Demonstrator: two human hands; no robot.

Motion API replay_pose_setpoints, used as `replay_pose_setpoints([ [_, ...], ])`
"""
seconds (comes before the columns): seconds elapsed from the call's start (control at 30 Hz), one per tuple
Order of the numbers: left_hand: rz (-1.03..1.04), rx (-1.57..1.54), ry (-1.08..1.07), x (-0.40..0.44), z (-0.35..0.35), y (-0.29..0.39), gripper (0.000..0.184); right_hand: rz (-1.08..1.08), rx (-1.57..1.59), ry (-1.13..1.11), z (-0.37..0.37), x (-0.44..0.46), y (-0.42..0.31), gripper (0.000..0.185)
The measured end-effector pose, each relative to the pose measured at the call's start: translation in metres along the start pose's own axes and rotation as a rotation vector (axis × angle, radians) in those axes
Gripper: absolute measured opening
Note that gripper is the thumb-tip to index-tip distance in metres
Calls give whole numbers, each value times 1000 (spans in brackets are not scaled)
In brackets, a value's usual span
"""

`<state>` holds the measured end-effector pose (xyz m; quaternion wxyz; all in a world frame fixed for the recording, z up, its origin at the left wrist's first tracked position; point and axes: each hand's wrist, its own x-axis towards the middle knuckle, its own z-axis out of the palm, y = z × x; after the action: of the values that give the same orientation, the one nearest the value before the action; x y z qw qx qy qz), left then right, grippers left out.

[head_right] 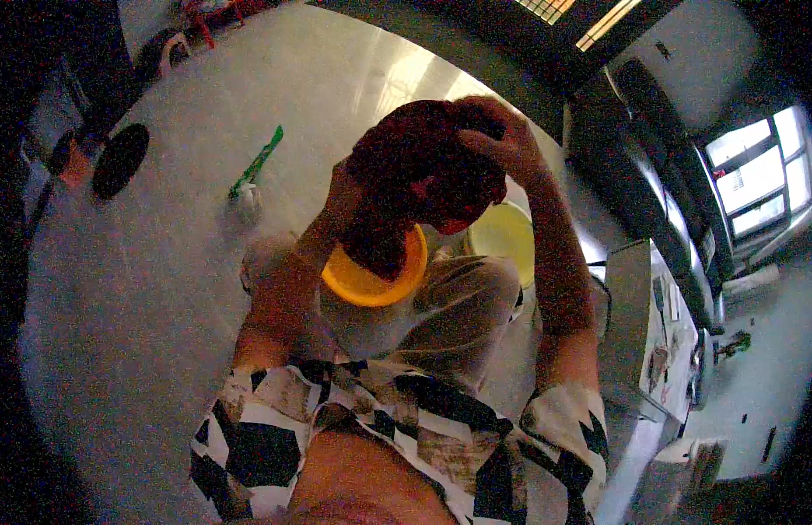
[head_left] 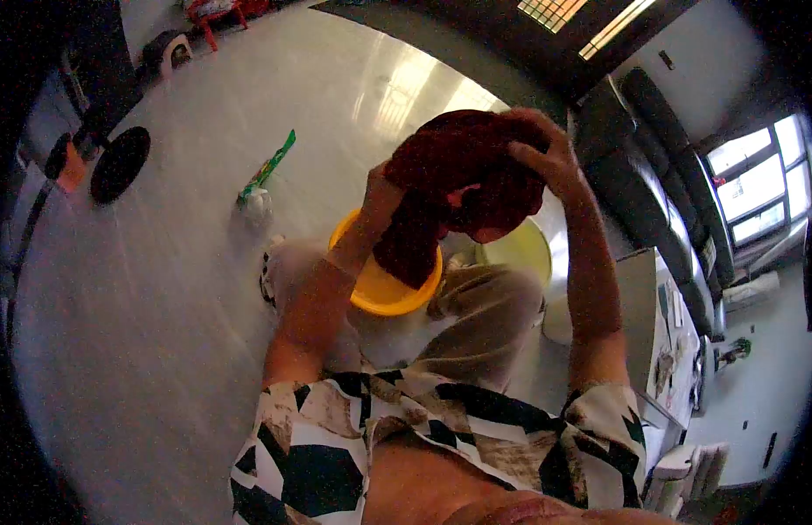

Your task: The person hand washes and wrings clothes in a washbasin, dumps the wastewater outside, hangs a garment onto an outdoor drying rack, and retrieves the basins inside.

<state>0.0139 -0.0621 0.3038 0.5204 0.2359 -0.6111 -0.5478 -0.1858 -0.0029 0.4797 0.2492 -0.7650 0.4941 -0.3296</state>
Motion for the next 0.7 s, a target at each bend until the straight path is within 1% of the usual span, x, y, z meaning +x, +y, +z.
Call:
replay_pose_setpoints([
  [0.07, -106, -188, 45, -1, -14, 11, 36, 98, 152, -8, 9, -11, 46, 51],
  [0.13, -209, -373, 90, -1, -23, 17, 30, 266, 162, -94, 31, -28, 68, 65],
  [0.17, -167, -283, 70, 0, -24, 11, 30, 353, 168, -135, 43, -33, 73, 72],
  [0.23, -94, -103, 21, 5, -21, -16, 29, 251, 49, -77, 71, -35, 79, 87],
  [0.27, -59, -14, -9, 8, -18, -31, 29, 182, 34, -61, 83, -33, 87, 98],
  [0.33, 16, 165, -73, 11, -10, -49, 28, 27, -80, -96, 103, -26, 82, 99],
  [0.37, -38, 55, -123, 11, -7, -52, 30, 55, 30, -98, 109, -25, 93, 95],
  [0.43, -144, -162, -220, 9, -6, -37, 33, 114, 252, -94, 121, -24, 112, 89],
  [0.5, -172, -176, -234, 9, -18, -16, 34, 266, 360, -19, 120, -23, 116, 77],
  [0.53, -188, -186, -240, 8, -22, -12, 34, 221, 425, 56, 115, -26, 130, 73],
  [0.6, -121, -149, -311, 13, -27, -11, 39, 131, 549, 211, 104, -30, 160, 65],
  [0.63, -85, -132, -350, 15, -28, -9, 42, 147, 615, 253, 102, -23, 138, 63],
  [0.7, -64, -32, -327, 15, -30, -7, 53, 185, 742, 343, 92, -13, 100, 62],
])
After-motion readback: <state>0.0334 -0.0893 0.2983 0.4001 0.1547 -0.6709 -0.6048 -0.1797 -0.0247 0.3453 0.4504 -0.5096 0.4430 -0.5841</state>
